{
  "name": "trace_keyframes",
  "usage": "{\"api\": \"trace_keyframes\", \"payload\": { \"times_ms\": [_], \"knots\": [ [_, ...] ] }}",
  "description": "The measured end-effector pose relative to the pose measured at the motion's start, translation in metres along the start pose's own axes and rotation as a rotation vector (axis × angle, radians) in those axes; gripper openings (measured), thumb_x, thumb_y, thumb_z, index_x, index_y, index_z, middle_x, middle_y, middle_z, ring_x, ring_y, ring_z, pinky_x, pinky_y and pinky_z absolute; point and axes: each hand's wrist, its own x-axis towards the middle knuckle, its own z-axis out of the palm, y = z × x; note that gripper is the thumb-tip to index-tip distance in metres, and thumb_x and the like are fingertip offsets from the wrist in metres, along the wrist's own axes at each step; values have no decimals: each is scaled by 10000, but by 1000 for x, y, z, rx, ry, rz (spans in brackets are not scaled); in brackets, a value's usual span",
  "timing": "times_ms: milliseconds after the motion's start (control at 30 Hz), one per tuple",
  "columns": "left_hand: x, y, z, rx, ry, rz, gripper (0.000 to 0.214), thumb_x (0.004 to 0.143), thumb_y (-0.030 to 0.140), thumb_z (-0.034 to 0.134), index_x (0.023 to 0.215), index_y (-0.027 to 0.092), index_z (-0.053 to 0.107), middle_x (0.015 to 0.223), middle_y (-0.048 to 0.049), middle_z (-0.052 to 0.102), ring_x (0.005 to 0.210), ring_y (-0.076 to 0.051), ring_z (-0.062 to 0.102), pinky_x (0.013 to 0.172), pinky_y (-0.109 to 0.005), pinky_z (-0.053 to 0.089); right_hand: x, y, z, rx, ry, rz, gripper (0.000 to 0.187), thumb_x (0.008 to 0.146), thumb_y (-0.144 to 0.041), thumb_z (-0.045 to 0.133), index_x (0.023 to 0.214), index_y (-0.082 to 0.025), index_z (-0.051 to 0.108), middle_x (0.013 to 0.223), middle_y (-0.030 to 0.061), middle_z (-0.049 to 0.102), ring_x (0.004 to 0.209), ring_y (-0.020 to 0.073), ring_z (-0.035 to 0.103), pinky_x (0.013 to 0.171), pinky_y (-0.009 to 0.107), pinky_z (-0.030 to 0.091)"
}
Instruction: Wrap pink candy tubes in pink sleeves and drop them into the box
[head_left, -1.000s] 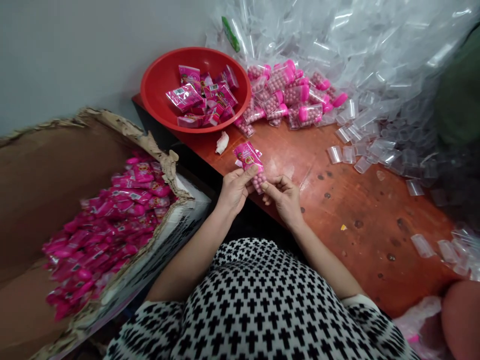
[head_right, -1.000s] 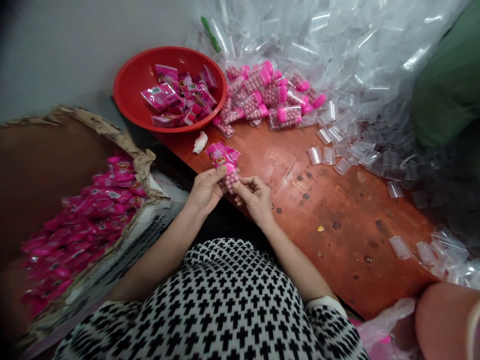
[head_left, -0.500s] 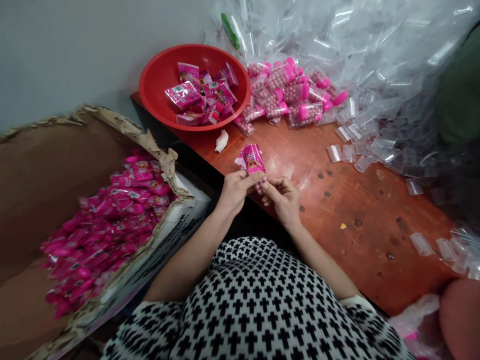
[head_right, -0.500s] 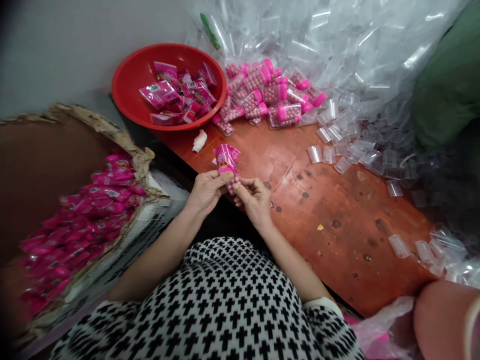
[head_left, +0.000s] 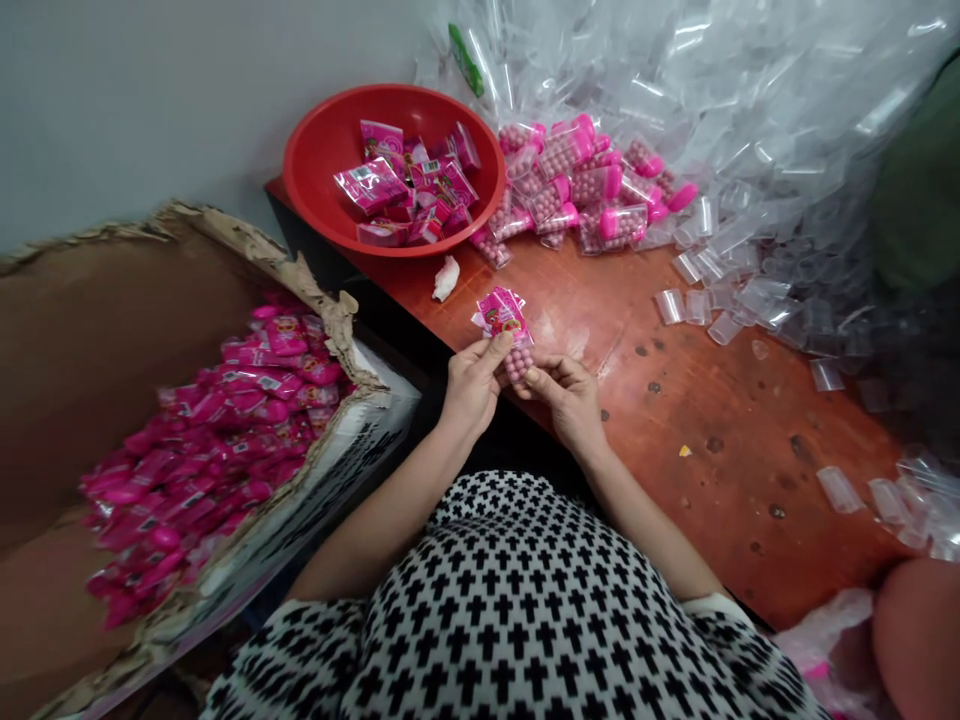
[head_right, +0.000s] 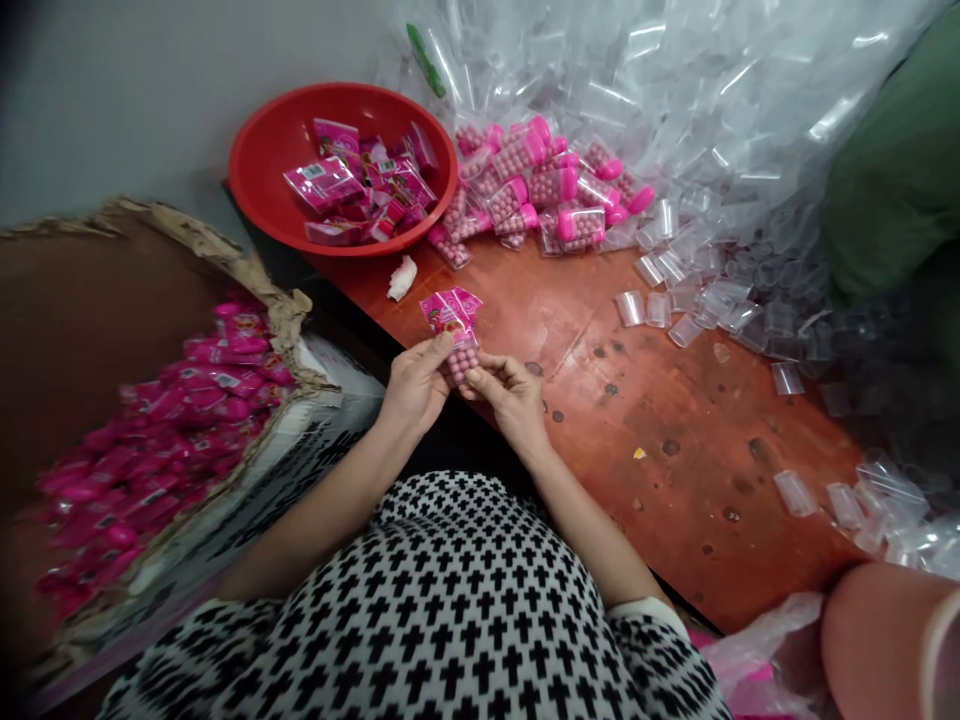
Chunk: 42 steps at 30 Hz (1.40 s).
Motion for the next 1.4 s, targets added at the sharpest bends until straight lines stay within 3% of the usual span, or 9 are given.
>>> {"api": "trace_keyframes", "payload": {
  "times_ms": [200, 367, 500, 633, 800, 900, 1000, 1200, 1400],
  "knots": [
    [-9, -9, 1, -26, -87, -86, 283, 626, 328, 828, 674, 94, 677, 605, -6, 616, 542, -74, 566, 576, -220, 502, 5, -4, -2, 23, 72, -77, 251, 633, -324, 824, 718, -189, 631, 628, -24, 693, 512, 89, 638, 516, 198, 567],
    [-17, 2, -2, -3, -63, -5, 285, 584, 317, 858, 695, 111, 694, 696, -38, 685, 635, -118, 634, 656, -266, 540, 8, -9, 6, -25, -38, -50, 291, 613, -308, 835, 755, -196, 607, 612, -53, 664, 501, 82, 620, 514, 200, 556],
    [-28, 40, -22, -50, 101, 220, 316, 645, 430, 811, 818, 193, 697, 890, -42, 739, 885, -192, 698, 856, -337, 548, 13, -18, 10, -56, -171, -43, 358, 625, -375, 826, 845, -206, 601, 635, -53, 664, 526, 101, 638, 492, 212, 549],
    [-26, 65, -48, -99, 336, 462, 559, 776, 731, 480, 913, 228, 680, 971, -50, 741, 934, -194, 695, 893, -344, 539, 26, -33, 2, -108, -102, -99, 343, 650, -401, 811, 838, -205, 600, 682, -45, 662, 509, 86, 630, 457, 195, 524],
    [19, 36, -49, 528, 165, 531, 418, 693, 433, 763, 1068, 262, 698, 1235, -66, 666, 1214, -235, 573, 1079, -374, 381, 35, -37, -11, -172, -59, -120, 311, 680, -406, 792, 803, -191, 603, 659, -31, 662, 494, 87, 625, 444, 191, 512],
    [51, 16, -43, 916, 27, 636, 298, 695, 308, 767, 986, 252, 739, 1298, -72, 630, 1360, -273, 417, 1173, -425, 195, 34, -31, -13, -205, -100, -93, 305, 689, -415, 783, 780, -188, 600, 652, -36, 660, 485, 86, 623, 439, 190, 509],
    [68, 8, -42, 1057, 32, 664, 165, 744, 252, 713, 905, 250, 752, 1253, -77, 654, 1374, -287, 390, 1183, -460, 112, 34, -28, -14, -239, -114, -63, 313, 688, -431, 778, 766, -185, 601, 638, -45, 646, 479, 82, 616, 441, 188, 504],
    [72, 2, -43, 1115, 61, 736, 128, 820, 265, 636, 890, 254, 742, 1137, -54, 711, 1302, -273, 471, 1173, -481, 129, 49, -28, -9, -295, -147, -52, 328, 690, -460, 765, 754, -182, 603, 632, -47, 625, 490, 71, 594, 455, 179, 486],
    [58, 7, -41, 1503, 112, 834, 251, 906, 327, 516, 989, 234, 733, 1208, -80, 679, 1206, -290, 518, 1068, -477, 298, 54, -29, -1, -305, -195, -97, 329, 699, -459, 760, 763, -178, 602, 649, -40, 632, 514, 74, 596, 483, 187, 488]
  ]
}}
